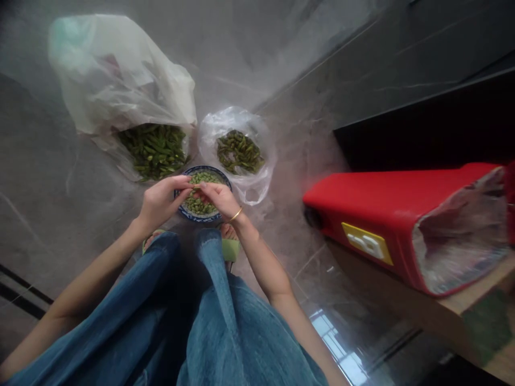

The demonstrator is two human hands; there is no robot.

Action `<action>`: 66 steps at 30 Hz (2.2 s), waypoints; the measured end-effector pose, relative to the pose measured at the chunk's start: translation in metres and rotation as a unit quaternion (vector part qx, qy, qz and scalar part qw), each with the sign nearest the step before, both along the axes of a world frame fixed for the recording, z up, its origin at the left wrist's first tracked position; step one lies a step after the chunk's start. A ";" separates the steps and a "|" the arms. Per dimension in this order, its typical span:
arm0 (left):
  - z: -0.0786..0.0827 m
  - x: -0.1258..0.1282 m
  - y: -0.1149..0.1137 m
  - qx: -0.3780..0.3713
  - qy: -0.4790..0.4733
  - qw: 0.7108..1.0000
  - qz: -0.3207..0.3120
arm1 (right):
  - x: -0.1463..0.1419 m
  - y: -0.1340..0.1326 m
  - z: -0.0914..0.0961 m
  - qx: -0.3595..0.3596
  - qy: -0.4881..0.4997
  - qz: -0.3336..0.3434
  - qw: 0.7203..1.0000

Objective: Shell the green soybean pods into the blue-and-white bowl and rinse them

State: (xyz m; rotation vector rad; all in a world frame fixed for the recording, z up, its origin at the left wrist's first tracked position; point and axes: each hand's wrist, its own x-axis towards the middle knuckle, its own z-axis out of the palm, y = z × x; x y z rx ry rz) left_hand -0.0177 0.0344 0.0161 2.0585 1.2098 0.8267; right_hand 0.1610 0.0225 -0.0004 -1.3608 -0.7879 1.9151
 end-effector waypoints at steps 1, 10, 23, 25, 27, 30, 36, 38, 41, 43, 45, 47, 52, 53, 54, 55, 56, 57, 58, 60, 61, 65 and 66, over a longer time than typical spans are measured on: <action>0.000 0.000 -0.002 -0.025 -0.004 1.000 0.018 | -0.002 -0.001 0.000 0.019 -0.024 -0.002 1.000; -0.007 0.001 -0.012 0.045 0.061 0.997 -0.015 | -0.017 -0.006 -0.003 0.090 -0.114 -0.034 0.989; -0.009 0.007 -0.017 0.030 0.072 0.997 0.005 | -0.027 -0.026 -0.020 0.191 -0.192 0.000 0.963; -0.008 0.007 -0.017 0.022 0.062 0.998 0.008 | -0.023 -0.027 -0.020 0.230 -0.228 0.021 0.946; -0.007 0.007 -0.017 -0.004 0.048 0.999 0.008 | -0.019 -0.027 -0.020 0.265 -0.257 0.046 0.928; -0.004 0.005 -0.016 -0.045 0.034 0.998 0.000 | -0.014 -0.023 -0.019 0.327 -0.284 0.099 0.896; 0.007 0.001 -0.009 -0.077 0.027 0.997 -0.008 | -0.009 -0.016 -0.017 0.410 -0.307 0.148 0.846; 0.011 0.000 -0.007 -0.119 0.027 0.993 0.001 | -0.008 -0.014 -0.017 0.423 -0.305 0.148 0.840; 0.015 -0.001 -0.007 -0.145 0.029 0.989 0.010 | -0.007 -0.012 -0.016 0.438 -0.289 0.148 0.839; 0.016 -0.001 -0.007 -0.114 0.030 0.993 0.000 | -0.007 -0.012 -0.015 0.420 -0.274 0.145 0.853; 0.016 0.001 -0.008 -0.061 0.030 0.998 -0.010 | -0.008 -0.012 -0.012 0.372 -0.262 0.132 0.881; 0.015 0.003 -0.010 -0.013 0.030 0.999 -0.010 | -0.011 -0.013 -0.010 0.313 -0.252 0.106 0.910; 0.014 0.005 -0.012 0.003 0.065 0.998 0.008 | -0.017 -0.015 -0.011 0.295 -0.253 0.093 0.917; 0.013 0.005 -0.013 0.001 0.072 0.997 0.004 | -0.017 -0.015 -0.011 0.305 -0.257 0.102 0.911; 0.013 0.004 -0.012 0.001 0.078 0.997 0.000 | -0.017 -0.014 -0.012 0.314 -0.260 0.113 0.906; 0.013 0.004 -0.012 0.003 0.082 0.997 -0.001 | -0.016 -0.013 -0.012 0.320 -0.262 0.121 0.902; 0.013 0.004 -0.012 0.003 0.082 0.997 0.003 | -0.016 -0.012 -0.011 0.324 -0.261 0.128 0.900; 0.013 0.003 -0.011 -0.002 0.079 0.997 0.011 | -0.015 -0.012 -0.010 0.324 -0.258 0.133 0.901; 0.014 0.003 -0.011 -0.016 0.072 0.997 0.021 | -0.015 -0.011 -0.009 0.321 -0.251 0.135 0.903; 0.017 0.002 -0.009 -0.066 0.046 0.996 0.041 | -0.014 -0.011 -0.005 0.304 -0.230 0.133 0.915; 0.019 0.001 -0.008 -0.094 0.030 0.994 0.047 | -0.014 -0.011 -0.004 0.291 -0.216 0.129 0.923; 0.026 0.001 -0.006 -0.135 -0.006 0.989 0.060 | -0.014 -0.014 -0.003 0.242 -0.160 0.101 0.952; 0.027 0.001 -0.006 -0.129 -0.005 0.990 0.064 | -0.014 -0.014 -0.005 0.234 -0.152 0.095 0.955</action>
